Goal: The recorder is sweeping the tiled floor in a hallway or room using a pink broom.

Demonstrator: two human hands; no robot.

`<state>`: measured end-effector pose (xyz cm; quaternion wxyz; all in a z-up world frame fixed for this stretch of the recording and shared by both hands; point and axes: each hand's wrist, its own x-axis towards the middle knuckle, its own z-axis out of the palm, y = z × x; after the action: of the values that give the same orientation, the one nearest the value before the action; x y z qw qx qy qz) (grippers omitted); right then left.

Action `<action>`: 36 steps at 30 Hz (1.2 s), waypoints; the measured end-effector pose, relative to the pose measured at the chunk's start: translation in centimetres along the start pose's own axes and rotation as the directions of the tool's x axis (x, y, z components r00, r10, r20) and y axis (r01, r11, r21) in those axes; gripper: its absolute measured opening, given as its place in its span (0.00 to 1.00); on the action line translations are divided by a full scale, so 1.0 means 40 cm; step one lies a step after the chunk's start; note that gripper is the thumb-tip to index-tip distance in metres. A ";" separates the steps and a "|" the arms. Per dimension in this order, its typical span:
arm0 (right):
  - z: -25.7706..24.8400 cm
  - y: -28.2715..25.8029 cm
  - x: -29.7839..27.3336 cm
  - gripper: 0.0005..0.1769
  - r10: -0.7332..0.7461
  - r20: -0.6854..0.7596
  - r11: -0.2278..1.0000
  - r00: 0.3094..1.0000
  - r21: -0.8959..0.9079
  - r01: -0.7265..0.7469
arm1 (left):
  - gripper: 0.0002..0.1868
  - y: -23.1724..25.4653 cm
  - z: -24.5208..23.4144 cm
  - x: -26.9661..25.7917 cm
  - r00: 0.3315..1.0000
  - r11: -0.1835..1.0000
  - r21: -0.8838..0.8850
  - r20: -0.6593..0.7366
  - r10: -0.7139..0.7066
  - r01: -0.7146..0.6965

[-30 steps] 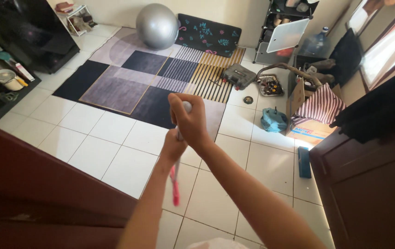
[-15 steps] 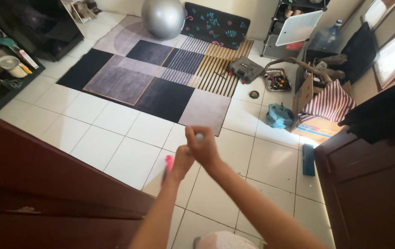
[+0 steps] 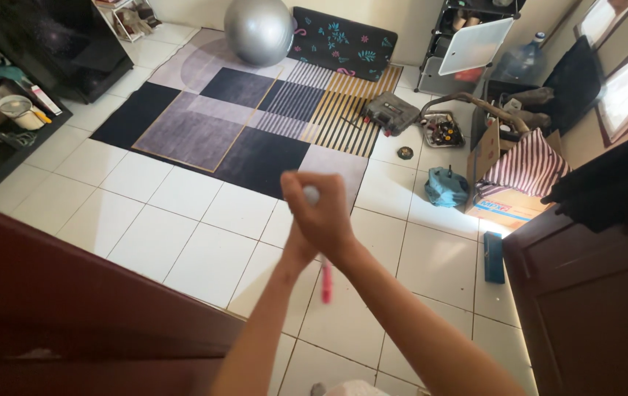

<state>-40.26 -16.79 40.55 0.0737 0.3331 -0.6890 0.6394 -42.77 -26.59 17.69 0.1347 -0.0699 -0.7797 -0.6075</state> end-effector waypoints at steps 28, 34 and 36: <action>-0.014 0.042 0.057 0.18 0.071 -0.028 0.989 0.997 -0.130 -0.074 | 0.19 -0.013 0.111 0.026 0.994 0.981 -0.161 -0.007 -0.111 0.108; 0.005 0.012 0.163 0.25 0.137 -0.168 0.967 0.976 0.238 -0.095 | 0.14 0.242 -0.102 0.138 0.973 0.971 0.069 -0.013 -0.229 0.229; 0.053 0.117 0.181 0.25 0.139 -0.195 0.927 0.971 0.370 -0.058 | 0.16 0.180 -0.175 0.162 0.947 0.947 0.037 -0.041 -0.317 0.319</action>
<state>-47.71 -21.60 40.10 0.0536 0.2338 -0.5634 0.7906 -46.12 -31.88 27.89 0.0499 0.0701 -0.7912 -0.6055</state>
